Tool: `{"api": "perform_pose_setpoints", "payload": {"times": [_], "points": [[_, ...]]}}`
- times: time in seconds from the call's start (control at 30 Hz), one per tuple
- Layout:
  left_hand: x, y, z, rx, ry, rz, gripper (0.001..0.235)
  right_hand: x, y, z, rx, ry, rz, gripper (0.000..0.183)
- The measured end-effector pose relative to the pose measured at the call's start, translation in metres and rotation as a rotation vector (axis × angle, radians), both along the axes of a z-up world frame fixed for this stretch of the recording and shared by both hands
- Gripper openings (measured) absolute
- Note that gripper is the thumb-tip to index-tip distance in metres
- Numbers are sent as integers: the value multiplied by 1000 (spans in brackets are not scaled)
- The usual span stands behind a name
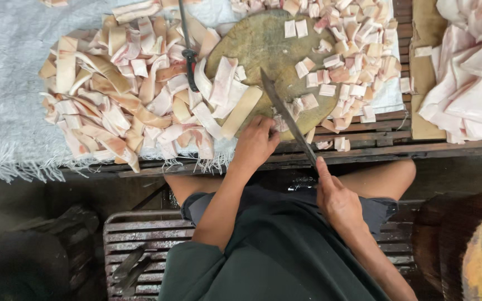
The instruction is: The person slices long strips of pig skin into smaller pieces using a large knife on a round wooden cutting board. They move strips from a pile onto the board and push the cut pieces aside after slicing.
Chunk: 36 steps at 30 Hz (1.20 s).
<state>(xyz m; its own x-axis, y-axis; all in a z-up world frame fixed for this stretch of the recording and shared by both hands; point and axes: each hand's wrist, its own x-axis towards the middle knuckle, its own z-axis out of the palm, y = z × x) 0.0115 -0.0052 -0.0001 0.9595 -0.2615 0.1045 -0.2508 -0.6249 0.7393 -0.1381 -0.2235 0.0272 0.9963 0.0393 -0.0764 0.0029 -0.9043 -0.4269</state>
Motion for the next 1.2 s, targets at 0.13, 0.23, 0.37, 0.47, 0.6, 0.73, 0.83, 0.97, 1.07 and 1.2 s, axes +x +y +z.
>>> {"api": "perform_pose_setpoints", "payload": {"times": [0.13,0.23,0.37,0.47,0.6,0.73,0.83,0.97,1.07,1.2], "points": [[-6,-5,-5,83,-61,46,17,4,-9,-3,188,-93,-17,64],[2,-4,-6,75,-39,20,17,10,-11,-3,228,-160,-36,65],[3,-3,3,14,-56,32,16,18,-16,24,269,-224,-135,58],[-2,3,6,-56,25,18,18,-8,-19,48,210,-301,-220,56],[-3,7,8,-91,91,47,19,-27,-25,41,291,-495,44,67],[-5,14,7,-59,109,71,24,-20,2,11,70,-72,57,73],[-8,7,7,-57,-1,0,26,3,-9,28,29,34,8,67],[-8,-13,-9,136,-24,-20,44,-1,-20,45,304,34,-161,61],[-5,-37,-13,267,-31,-22,75,1,-33,40,485,11,-313,59],[17,-95,-16,410,14,-38,109,13,-42,12,842,-52,-503,67]]}}
